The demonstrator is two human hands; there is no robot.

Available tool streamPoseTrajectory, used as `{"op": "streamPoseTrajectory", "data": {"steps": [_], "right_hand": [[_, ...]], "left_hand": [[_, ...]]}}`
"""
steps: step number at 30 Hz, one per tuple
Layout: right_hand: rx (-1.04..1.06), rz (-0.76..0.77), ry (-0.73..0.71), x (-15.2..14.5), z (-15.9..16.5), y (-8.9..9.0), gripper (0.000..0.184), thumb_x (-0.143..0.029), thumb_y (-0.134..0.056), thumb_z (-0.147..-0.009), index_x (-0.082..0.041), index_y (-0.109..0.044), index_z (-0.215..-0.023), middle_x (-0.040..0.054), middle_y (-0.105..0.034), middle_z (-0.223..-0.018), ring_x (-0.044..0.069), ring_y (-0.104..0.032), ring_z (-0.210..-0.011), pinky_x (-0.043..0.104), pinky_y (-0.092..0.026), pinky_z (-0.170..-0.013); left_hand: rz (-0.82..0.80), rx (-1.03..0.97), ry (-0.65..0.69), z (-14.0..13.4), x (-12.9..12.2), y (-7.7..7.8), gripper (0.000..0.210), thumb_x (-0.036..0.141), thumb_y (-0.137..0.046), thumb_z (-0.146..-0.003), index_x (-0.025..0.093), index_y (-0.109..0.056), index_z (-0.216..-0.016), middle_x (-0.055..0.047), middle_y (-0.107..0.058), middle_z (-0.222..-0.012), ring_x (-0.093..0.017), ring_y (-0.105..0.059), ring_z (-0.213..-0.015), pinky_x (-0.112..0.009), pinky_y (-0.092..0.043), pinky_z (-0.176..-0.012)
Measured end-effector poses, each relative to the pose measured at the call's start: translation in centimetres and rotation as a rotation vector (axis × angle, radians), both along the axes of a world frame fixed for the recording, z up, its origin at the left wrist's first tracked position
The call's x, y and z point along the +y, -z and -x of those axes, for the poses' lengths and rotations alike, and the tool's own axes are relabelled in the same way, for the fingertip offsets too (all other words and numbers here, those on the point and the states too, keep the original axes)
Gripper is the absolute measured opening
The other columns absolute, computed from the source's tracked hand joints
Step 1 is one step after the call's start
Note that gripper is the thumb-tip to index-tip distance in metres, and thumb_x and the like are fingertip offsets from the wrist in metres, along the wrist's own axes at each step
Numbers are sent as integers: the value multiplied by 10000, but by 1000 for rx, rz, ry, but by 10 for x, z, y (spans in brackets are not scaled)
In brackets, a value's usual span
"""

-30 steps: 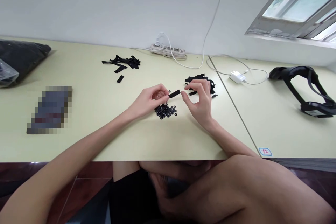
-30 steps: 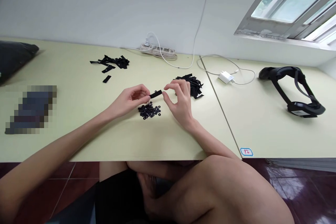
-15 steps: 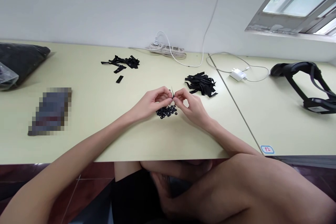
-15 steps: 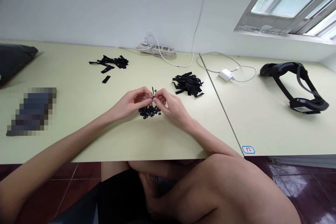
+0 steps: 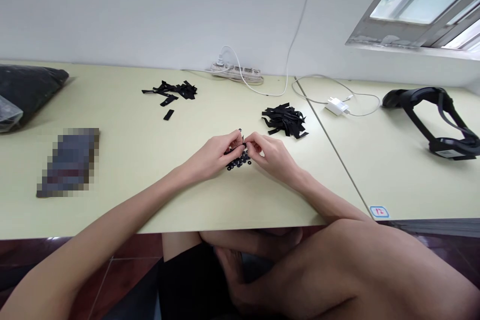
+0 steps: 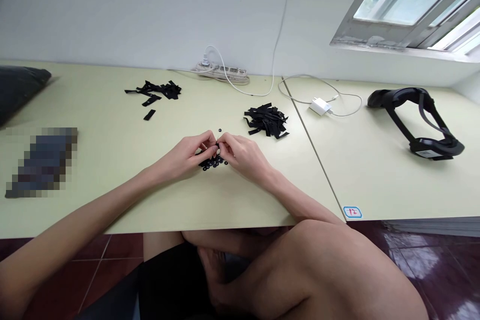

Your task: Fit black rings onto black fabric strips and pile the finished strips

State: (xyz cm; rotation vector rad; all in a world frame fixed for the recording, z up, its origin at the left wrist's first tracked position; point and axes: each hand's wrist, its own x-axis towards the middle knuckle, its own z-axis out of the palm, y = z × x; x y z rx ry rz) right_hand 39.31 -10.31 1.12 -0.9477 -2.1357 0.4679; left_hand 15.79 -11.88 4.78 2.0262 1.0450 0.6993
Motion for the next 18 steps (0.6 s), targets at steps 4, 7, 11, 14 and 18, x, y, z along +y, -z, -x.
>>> {"op": "streamPoseTrajectory", "data": {"steps": [4,7,11,14,18], "right_hand": [[29,23,11,2,-4,4,72,-407,-671,-1113,-349,-712,-1103,21,-770,-853,268,-726,-798,414,-618,-723],[89,20,-6,4,-6,7,58,-447,-727,-1087,-398,-722,-1117,25,-790,-875,309,-764,-866,454,-673,-733],[127,29,-29,6,-6,10,78,-446,-770,-1072,-392,-736,-1117,30,-806,-879,317,-796,-952,446,-708,-780],[114,40,-37,6,-5,12,57,-429,-768,-1080,-389,-742,-1109,21,-811,-879,304,-806,-959,432,-716,-802],[18,50,-18,1,-5,10,154,-446,-637,-1164,-337,-744,-1184,36,-834,-931,263,-806,-977,392,-704,-850]], "left_hand": [[-1,-27,11,-2,0,1,253,476,-580,-1152,245,-598,-1052,-40,-745,-959,-217,-671,-838,-350,-462,-745],[-5,-39,7,-3,1,4,258,495,-592,-1149,245,-607,-1083,-46,-761,-982,-218,-692,-844,-343,-468,-736],[-17,-46,-18,-3,1,6,273,486,-557,-1167,242,-632,-1071,-45,-788,-1007,-226,-720,-892,-350,-483,-773],[-25,-41,-28,-4,0,6,290,486,-555,-1170,237,-647,-1053,-45,-805,-1014,-226,-734,-902,-354,-489,-790],[-45,12,-33,-3,-2,3,275,426,-558,-1169,228,-645,-1000,-27,-810,-981,-208,-731,-866,-338,-482,-787]]}}
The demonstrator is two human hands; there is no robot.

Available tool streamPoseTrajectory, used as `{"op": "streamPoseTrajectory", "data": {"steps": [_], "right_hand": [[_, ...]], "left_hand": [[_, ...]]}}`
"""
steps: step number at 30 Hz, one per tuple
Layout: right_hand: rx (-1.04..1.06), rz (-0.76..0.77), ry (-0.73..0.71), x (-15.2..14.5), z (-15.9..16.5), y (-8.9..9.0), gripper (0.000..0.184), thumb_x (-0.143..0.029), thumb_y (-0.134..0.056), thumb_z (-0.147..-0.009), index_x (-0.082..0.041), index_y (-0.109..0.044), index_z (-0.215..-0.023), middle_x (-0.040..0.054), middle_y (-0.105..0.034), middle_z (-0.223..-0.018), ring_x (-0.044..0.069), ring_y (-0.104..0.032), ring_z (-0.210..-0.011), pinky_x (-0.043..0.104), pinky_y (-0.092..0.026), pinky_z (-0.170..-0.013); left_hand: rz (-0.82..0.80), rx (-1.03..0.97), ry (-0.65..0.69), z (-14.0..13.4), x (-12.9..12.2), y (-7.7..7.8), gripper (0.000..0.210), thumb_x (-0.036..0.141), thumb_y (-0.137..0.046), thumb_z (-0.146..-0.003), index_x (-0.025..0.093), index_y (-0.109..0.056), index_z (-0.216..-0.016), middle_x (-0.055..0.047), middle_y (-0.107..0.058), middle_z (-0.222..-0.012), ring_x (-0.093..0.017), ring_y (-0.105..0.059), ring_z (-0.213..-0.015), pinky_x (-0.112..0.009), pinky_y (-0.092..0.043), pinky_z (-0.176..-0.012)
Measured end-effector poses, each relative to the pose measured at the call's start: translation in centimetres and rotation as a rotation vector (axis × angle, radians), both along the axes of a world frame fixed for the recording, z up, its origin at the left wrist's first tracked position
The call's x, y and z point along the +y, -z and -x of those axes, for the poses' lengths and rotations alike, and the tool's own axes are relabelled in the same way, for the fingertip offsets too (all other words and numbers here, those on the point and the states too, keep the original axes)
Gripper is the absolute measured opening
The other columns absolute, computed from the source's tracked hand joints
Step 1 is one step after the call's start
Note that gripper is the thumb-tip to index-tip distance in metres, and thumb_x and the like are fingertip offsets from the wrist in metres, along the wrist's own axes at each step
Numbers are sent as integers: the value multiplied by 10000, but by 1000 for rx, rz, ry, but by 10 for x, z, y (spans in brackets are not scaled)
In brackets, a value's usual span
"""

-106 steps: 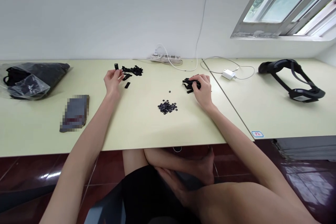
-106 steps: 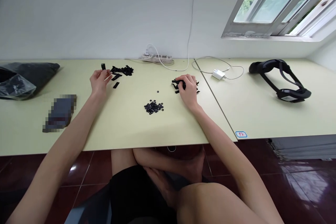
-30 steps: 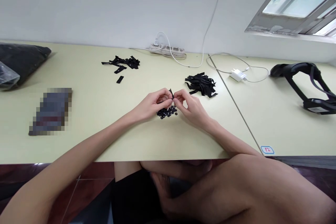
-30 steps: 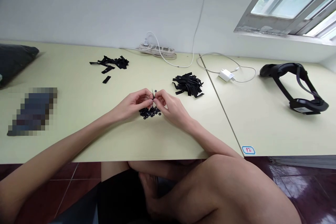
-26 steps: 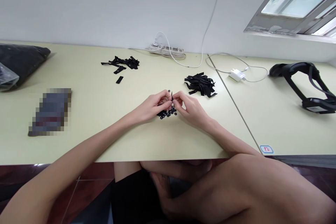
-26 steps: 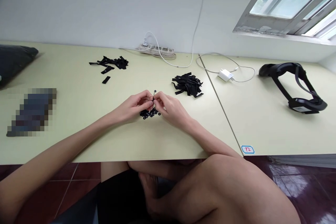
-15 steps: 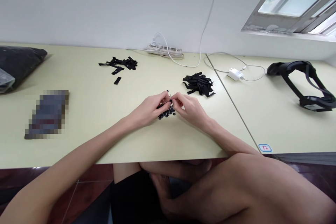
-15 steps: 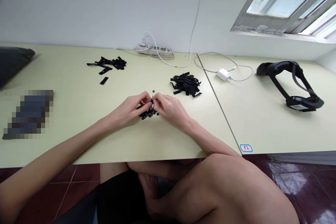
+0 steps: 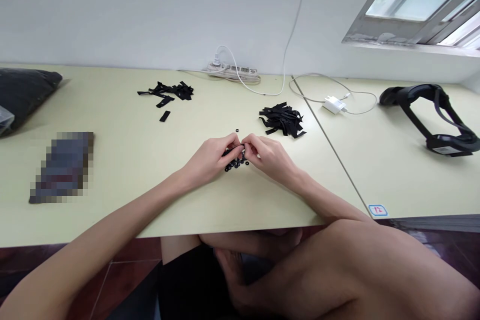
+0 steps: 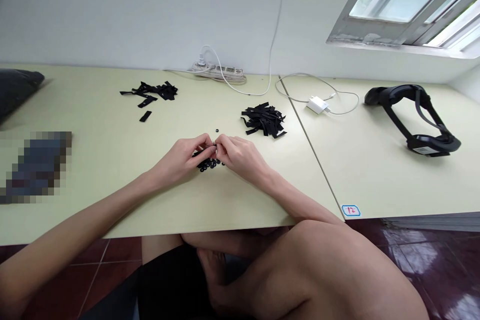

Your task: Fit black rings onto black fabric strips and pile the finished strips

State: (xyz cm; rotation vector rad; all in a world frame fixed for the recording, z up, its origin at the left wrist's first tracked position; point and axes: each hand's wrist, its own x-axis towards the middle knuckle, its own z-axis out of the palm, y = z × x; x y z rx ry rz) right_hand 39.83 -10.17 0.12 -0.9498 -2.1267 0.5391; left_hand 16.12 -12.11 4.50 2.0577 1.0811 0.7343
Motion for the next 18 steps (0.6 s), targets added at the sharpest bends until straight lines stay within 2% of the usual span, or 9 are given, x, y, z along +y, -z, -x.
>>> {"op": "streamPoseTrajectory", "data": {"steps": [4,9,14,18], "right_hand": [[-80,12,42,-2,0,-4,296,-446,-501,-1222,-261,-732,-1240,67,-847,-1009,217,-778,-939,369,-669,-878],[-65,13,42,-1,0,-4,260,-438,-543,-1210,-262,-731,-1244,59,-839,-1015,213,-766,-991,337,-638,-857],[4,154,15,-1,2,-8,242,-472,-577,-1189,-275,-717,-1171,48,-818,-982,205,-736,-919,353,-604,-816],[77,241,-11,2,11,-22,325,-525,-521,-1198,-261,-698,-1123,51,-791,-936,191,-705,-863,382,-600,-810]], "left_hand": [[-38,-2,-12,0,-1,-4,258,408,-545,-1178,223,-670,-1049,-18,-808,-1014,-200,-736,-905,-324,-486,-813],[-68,-14,-25,1,1,-4,237,403,-586,-1168,220,-705,-1075,-12,-796,-1011,-194,-723,-897,-318,-490,-835],[-36,-71,-2,2,2,-3,249,401,-608,-1163,209,-719,-1049,-13,-784,-987,-182,-696,-874,-303,-490,-833],[56,-196,64,4,5,-4,310,471,-632,-1157,198,-726,-1045,-29,-768,-980,-186,-697,-882,-302,-520,-831]]}}
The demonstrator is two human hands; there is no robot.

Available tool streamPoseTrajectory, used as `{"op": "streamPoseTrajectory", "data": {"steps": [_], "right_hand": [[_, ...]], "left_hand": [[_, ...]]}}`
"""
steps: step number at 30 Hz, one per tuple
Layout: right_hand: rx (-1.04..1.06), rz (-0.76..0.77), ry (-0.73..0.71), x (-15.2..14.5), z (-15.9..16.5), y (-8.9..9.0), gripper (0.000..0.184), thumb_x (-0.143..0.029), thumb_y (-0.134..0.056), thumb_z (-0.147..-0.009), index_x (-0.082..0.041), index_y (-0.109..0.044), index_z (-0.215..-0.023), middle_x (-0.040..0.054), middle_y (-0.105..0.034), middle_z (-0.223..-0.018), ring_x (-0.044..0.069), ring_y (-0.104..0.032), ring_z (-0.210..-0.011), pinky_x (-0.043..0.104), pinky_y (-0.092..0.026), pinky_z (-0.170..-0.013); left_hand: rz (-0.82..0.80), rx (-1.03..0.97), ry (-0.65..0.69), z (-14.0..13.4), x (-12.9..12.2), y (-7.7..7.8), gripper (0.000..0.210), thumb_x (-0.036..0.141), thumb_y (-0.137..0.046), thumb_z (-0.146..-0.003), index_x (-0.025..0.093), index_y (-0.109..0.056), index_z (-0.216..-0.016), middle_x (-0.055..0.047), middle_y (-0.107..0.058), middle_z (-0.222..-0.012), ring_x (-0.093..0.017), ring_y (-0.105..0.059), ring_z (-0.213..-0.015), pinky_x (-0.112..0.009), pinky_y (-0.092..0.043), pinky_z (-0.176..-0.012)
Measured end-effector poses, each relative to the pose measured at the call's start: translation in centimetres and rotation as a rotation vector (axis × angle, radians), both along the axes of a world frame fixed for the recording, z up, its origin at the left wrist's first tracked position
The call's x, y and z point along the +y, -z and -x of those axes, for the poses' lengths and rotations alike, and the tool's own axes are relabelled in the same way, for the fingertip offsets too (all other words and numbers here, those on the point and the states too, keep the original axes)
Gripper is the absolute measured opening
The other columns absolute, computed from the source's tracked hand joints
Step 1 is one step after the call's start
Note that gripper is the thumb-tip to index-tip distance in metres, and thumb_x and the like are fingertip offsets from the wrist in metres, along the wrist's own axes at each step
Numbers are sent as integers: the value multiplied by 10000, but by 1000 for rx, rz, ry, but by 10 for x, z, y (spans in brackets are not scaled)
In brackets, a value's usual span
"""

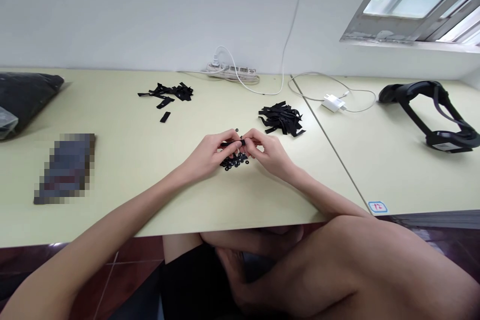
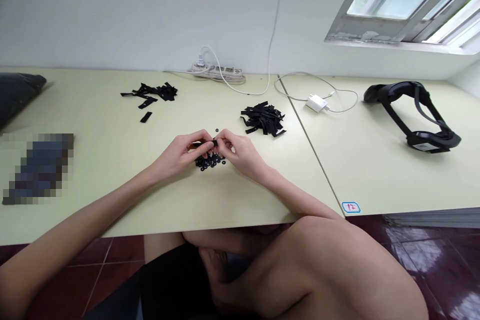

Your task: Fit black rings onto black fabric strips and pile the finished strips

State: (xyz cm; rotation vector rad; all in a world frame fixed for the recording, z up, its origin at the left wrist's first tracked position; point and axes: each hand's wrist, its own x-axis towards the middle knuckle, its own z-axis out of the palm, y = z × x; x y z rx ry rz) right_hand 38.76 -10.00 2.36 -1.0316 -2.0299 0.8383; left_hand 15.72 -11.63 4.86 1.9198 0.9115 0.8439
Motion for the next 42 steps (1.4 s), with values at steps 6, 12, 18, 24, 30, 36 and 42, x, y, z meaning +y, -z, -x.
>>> {"op": "streamPoseTrajectory", "data": {"steps": [6,12,18,24,30,36,42], "right_hand": [[32,23,-90,-64,-19,-30,386,-576,-864,-981,-332,-744,-1256,13,-803,-963,241,-703,-1194,442,-632,-1059],[93,60,-205,-164,-60,-54,446,-383,-941,-914,-365,-777,-1329,-1,-860,-1120,238,-655,-1433,498,-520,-1325],[113,119,-61,-155,-47,-86,514,-382,-931,-929,-374,-751,-1410,-6,-851,-1262,258,-583,-1578,528,-542,-1321],[82,196,-23,-148,-27,-72,592,-412,-900,-953,-393,-699,-1510,13,-811,-1289,273,-744,-1328,443,-677,-1089],[-100,166,-38,-41,-1,-32,176,-316,-694,-1070,-283,-730,-901,-4,-752,-841,180,-624,-707,347,-476,-596],[-36,-79,-64,-2,-2,1,116,-325,-752,-1048,-265,-792,-957,19,-767,-877,195,-642,-762,368,-530,-745],[-56,-136,-88,-3,-5,1,209,-341,-668,-1123,-283,-865,-1087,48,-828,-1021,204,-671,-789,397,-561,-796]], "left_hand": [[56,-110,68,-1,3,0,333,490,-657,-1148,183,-747,-1055,-48,-757,-964,-188,-715,-884,-307,-555,-837],[119,-148,89,-2,6,8,351,511,-655,-1150,179,-714,-1053,-51,-760,-967,-185,-734,-861,-324,-580,-842],[107,-89,-30,9,14,7,342,527,-668,-1138,197,-742,-1087,-59,-789,-1032,-196,-727,-929,-332,-566,-885],[95,-15,-86,18,21,-1,318,485,-667,-1113,202,-726,-981,-37,-749,-917,-183,-659,-839,-331,-511,-837],[76,45,-71,21,22,-2,319,487,-626,-1111,212,-687,-961,-14,-667,-867,-180,-581,-802,-325,-441,-786],[20,103,-138,23,26,-1,345,514,-617,-1097,213,-690,-946,-17,-686,-839,-181,-566,-757,-324,-419,-748],[19,117,-150,25,26,-2,349,517,-618,-1094,211,-700,-947,-14,-694,-836,-178,-566,-753,-325,-419,-750]]}}
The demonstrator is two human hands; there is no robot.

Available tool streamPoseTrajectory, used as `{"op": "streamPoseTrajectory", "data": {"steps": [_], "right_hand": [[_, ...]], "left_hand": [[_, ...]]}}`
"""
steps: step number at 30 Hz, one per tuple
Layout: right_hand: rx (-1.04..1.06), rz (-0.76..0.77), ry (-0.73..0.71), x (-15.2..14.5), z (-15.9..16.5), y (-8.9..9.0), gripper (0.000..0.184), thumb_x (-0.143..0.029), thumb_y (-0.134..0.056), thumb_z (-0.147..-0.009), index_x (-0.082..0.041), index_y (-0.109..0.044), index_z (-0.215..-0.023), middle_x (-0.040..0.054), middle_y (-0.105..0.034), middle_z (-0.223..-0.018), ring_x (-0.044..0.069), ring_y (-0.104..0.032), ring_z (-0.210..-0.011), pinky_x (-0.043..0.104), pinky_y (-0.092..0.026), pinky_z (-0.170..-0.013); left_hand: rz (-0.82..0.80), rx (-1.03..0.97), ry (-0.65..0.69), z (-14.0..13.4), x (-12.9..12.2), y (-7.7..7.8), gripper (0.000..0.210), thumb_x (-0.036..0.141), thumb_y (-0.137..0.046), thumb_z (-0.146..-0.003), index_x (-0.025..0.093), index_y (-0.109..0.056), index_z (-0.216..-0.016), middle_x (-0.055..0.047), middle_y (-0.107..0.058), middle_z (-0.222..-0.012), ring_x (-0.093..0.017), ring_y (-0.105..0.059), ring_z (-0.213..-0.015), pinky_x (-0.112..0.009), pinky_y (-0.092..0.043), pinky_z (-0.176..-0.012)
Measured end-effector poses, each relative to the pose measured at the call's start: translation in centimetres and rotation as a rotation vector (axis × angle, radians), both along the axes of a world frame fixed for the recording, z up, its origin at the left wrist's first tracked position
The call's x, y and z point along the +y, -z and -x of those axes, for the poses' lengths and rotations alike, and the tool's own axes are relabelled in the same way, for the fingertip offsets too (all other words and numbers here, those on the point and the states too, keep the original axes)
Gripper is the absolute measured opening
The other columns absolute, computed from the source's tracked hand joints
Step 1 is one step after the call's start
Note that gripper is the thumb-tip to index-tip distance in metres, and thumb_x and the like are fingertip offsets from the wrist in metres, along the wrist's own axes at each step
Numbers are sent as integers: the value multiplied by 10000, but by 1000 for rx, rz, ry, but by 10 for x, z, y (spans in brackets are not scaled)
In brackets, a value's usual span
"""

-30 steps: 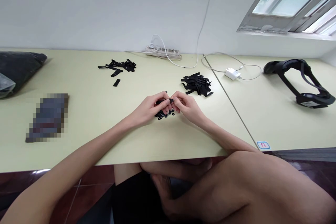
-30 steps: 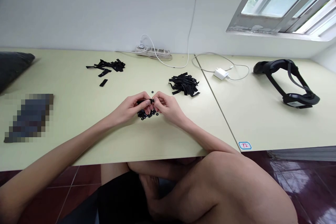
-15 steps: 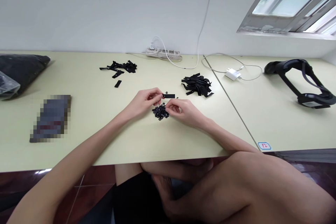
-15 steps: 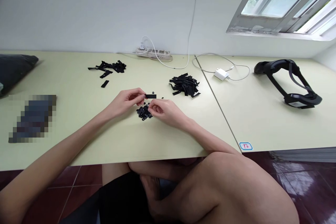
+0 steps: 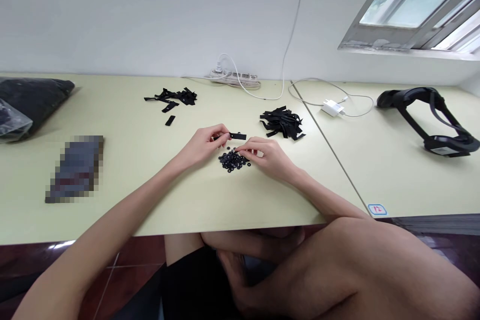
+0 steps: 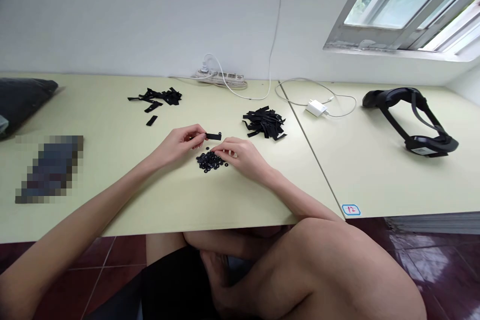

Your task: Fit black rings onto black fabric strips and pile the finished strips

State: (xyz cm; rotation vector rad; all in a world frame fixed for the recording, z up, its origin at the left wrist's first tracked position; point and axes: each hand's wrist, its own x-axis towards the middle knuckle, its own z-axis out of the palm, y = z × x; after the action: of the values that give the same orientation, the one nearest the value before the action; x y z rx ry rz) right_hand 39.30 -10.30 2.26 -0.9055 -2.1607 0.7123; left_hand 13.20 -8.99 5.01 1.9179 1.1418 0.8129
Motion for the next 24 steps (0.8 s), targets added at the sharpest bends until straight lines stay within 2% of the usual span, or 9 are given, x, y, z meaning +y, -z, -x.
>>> {"op": "streamPoseTrajectory", "data": {"steps": [3,6,10,13,16,19,21,24], "right_hand": [[20,-35,26,-1,0,-2,135,-325,-751,-1077,-277,-837,-985,34,-802,-937,205,-671,-778,394,-545,-766],[18,-2,100,-6,-3,-7,151,-337,-762,-1077,-275,-765,-939,33,-779,-925,215,-689,-827,396,-544,-756],[12,16,174,-9,-11,-15,136,-449,-772,-1062,-316,-764,-1084,77,-745,-1027,283,-693,-977,448,-590,-760],[23,12,134,-7,-15,-22,281,-514,-851,-981,-353,-771,-1197,89,-731,-1122,327,-687,-1170,506,-637,-858],[48,14,59,-15,-13,-32,379,-549,-847,-951,-334,-776,-1255,87,-753,-1175,310,-641,-1283,551,-608,-1050],[71,9,15,-51,-14,-42,425,-578,-834,-911,-345,-783,-1264,45,-787,-1202,265,-599,-1296,566,-497,-1222],[84,-3,-19,-91,-21,-46,455,-579,-911,-808,-378,-804,-1201,16,-807,-1153,257,-581,-1312,546,-453,-1274],[49,-14,-56,-154,-41,-51,446,-463,-980,-753,-391,-818,-1162,27,-835,-1140,267,-572,-1373,551,-405,-1303]], "left_hand": [[-7,-10,-8,1,2,0,347,512,-618,-1088,207,-699,-945,-14,-684,-838,-180,-573,-772,-329,-424,-764],[-17,-17,-26,2,5,2,334,504,-627,-1083,204,-710,-962,-29,-712,-907,-187,-604,-823,-334,-454,-803],[-40,-58,-91,-2,7,12,290,468,-612,-1095,209,-700,-998,-95,-790,-1237,-250,-701,-1111,-389,-524,-1008],[-14,-70,-78,-6,6,21,264,436,-544,-1140,216,-650,-1038,-123,-752,-1498,-294,-686,-1371,-480,-471,-1229],[1,-9,3,-9,5,28,347,456,-455,-1186,220,-672,-1319,-146,-663,-1656,-301,-592,-1566,-528,-368,-1364],[-8,62,60,-11,7,32,523,521,-410,-1200,211,-626,-1563,-151,-532,-1781,-295,-454,-1693,-524,-259,-1436],[-35,108,68,-12,9,34,564,538,-389,-1201,206,-628,-1590,-151,-509,-1797,-301,-419,-1712,-527,-237,-1443],[-92,139,90,-12,11,33,511,497,-372,-1205,222,-673,-1514,-144,-626,-1680,-301,-510,-1623,-528,-315,-1392]]}}
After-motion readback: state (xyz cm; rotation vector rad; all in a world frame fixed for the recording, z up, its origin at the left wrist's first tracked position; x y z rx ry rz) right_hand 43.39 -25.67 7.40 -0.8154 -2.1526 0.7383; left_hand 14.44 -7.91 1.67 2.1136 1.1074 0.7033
